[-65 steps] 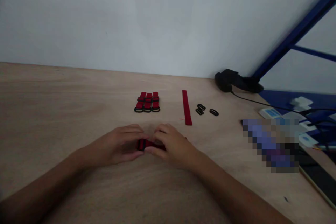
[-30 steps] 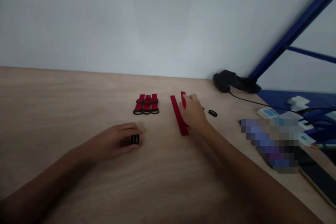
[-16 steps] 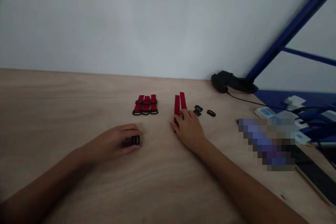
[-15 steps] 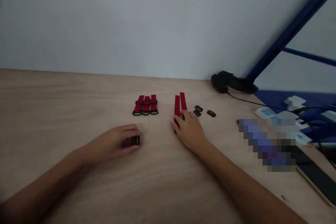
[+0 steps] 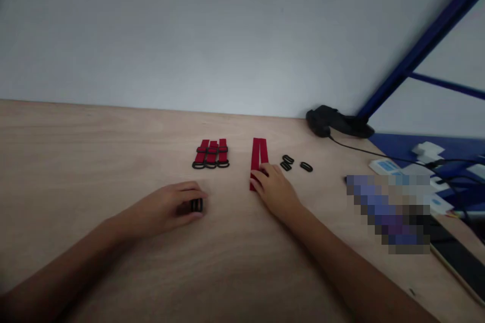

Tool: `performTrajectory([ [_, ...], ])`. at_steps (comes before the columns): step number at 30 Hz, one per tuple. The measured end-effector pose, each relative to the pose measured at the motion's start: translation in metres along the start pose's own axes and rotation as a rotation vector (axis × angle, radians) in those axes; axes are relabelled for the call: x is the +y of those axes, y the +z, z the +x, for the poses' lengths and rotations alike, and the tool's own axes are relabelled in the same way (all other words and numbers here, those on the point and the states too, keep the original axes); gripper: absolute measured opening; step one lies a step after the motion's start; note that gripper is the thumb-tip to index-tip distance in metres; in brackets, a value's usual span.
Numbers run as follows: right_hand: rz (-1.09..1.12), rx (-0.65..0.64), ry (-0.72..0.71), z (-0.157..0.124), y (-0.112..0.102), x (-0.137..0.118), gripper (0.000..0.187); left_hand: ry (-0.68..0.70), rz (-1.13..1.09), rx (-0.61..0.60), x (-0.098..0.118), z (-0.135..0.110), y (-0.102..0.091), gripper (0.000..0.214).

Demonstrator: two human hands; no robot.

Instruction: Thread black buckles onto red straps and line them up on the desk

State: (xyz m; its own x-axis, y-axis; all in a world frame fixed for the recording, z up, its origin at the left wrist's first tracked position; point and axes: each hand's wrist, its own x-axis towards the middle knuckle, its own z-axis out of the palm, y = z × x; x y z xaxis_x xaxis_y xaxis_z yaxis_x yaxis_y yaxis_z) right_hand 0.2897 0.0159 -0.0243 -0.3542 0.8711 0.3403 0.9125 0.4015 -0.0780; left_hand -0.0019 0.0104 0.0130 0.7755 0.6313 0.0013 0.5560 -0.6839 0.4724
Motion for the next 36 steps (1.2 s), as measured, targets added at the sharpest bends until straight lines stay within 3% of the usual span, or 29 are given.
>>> performTrajectory([
  [4,0.035,0.035,0.003,0.001,-0.001,0.000,0.027,-0.002,-0.008,0.016,-0.003,0.000,0.002,0.032],
  [8,0.151,0.108,-0.008,0.000,-0.015,-0.018,0.025,-0.087,-0.073,0.131,-0.004,0.003,0.009,0.051],
  [11,0.400,-0.056,-0.077,-0.003,-0.026,-0.044,0.022,-0.134,-0.177,0.169,0.003,0.007,0.015,0.049],
  [14,0.547,-0.156,-0.099,-0.007,-0.030,-0.067,0.017,-0.064,-0.175,0.207,0.015,0.010,0.019,0.038],
  [19,0.776,-0.107,-0.006,-0.009,-0.026,-0.081,0.026,0.103,-0.033,0.241,0.026,0.007,0.021,0.047],
  [22,0.746,-0.044,0.087,-0.004,-0.028,-0.062,0.022,0.108,0.074,0.300,0.022,0.006,0.023,0.048],
  [26,0.277,0.099,0.281,0.006,-0.034,0.008,0.031,0.026,0.214,0.404,0.002,0.010,0.023,0.033],
  [28,-0.080,-0.048,0.371,0.007,-0.036,0.049,0.038,-0.027,0.265,0.432,-0.010,0.012,0.022,0.037],
  [31,-0.162,-0.136,0.415,0.002,-0.036,0.092,0.038,-0.089,0.302,0.367,-0.024,0.015,0.020,0.044],
  [36,-0.166,-0.215,0.373,-0.005,-0.032,0.106,0.035,-0.111,0.311,0.259,-0.031,0.013,0.019,0.042],
])
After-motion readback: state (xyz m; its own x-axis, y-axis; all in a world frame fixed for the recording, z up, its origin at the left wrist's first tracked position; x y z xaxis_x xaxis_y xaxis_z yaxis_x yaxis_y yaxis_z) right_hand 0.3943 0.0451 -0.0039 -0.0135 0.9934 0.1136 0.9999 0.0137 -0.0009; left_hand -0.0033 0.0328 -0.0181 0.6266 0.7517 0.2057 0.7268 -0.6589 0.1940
